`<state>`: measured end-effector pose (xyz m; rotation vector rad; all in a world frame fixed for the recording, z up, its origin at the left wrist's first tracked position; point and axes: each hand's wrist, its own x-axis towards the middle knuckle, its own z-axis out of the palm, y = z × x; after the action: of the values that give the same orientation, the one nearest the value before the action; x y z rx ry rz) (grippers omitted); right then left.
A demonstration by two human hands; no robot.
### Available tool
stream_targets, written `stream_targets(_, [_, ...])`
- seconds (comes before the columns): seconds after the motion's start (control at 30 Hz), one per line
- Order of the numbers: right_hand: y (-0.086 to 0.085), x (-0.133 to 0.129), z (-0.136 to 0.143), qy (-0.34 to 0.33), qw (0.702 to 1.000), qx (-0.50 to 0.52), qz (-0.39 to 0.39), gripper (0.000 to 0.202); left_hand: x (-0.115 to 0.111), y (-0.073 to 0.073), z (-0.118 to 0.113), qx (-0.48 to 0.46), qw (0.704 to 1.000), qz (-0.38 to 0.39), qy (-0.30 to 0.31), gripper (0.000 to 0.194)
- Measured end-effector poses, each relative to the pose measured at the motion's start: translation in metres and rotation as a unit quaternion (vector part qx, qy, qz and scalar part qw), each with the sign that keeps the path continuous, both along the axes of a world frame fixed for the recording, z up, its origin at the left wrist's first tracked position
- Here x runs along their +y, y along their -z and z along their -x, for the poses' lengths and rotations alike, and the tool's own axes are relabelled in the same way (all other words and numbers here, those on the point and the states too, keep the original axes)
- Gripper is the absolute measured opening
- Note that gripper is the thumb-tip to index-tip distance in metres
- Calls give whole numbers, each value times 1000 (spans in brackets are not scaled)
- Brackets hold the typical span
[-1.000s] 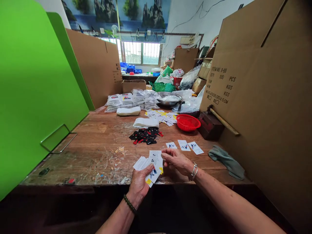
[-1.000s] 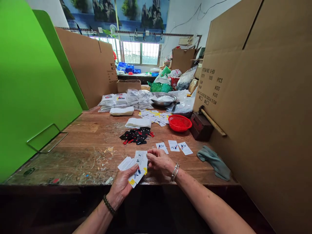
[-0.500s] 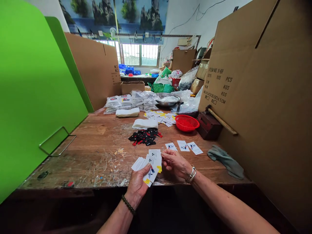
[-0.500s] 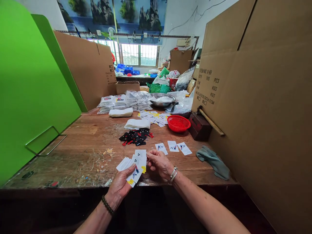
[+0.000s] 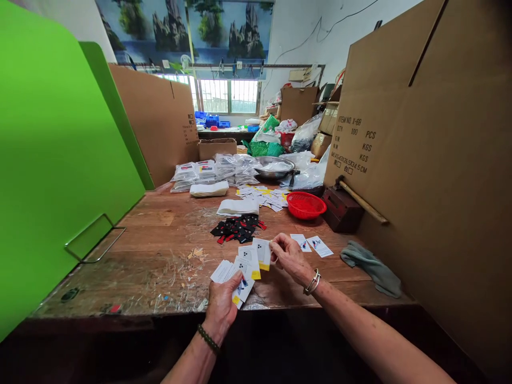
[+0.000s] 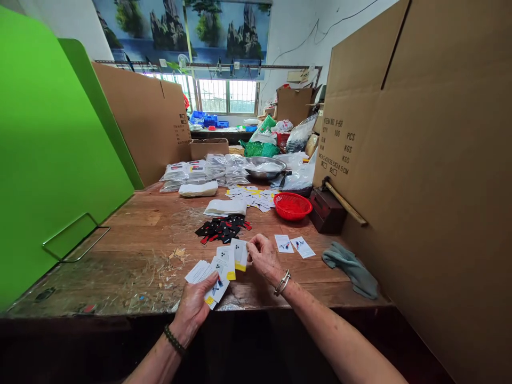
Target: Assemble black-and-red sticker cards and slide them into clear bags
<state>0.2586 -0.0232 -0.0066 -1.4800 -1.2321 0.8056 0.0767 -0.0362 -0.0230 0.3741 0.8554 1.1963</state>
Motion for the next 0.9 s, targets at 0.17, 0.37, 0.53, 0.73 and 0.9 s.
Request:
stream_targets(0.17, [4,25,-18,23,988,-144,39,5,3,-5,10,24,999,33,-27,29])
stream_targets(0.37, [19,54,-25,35,974,-217,55,14,-1,-9,18,32,998,48,-36,28])
stream_targets(0.53, [23,58,-25,24,968,-247,38,13,-4,-9,18,30,998,48,-32,28])
stream_targets(0.73, [11,23,-2,-42,984,-172,29,17,-10,-4,13,14,999,36,-4,34])
stream_targets(0.9, [14,-6,20,-164,981,31,99,23,-15,5,8,8,1000,7,28,38])
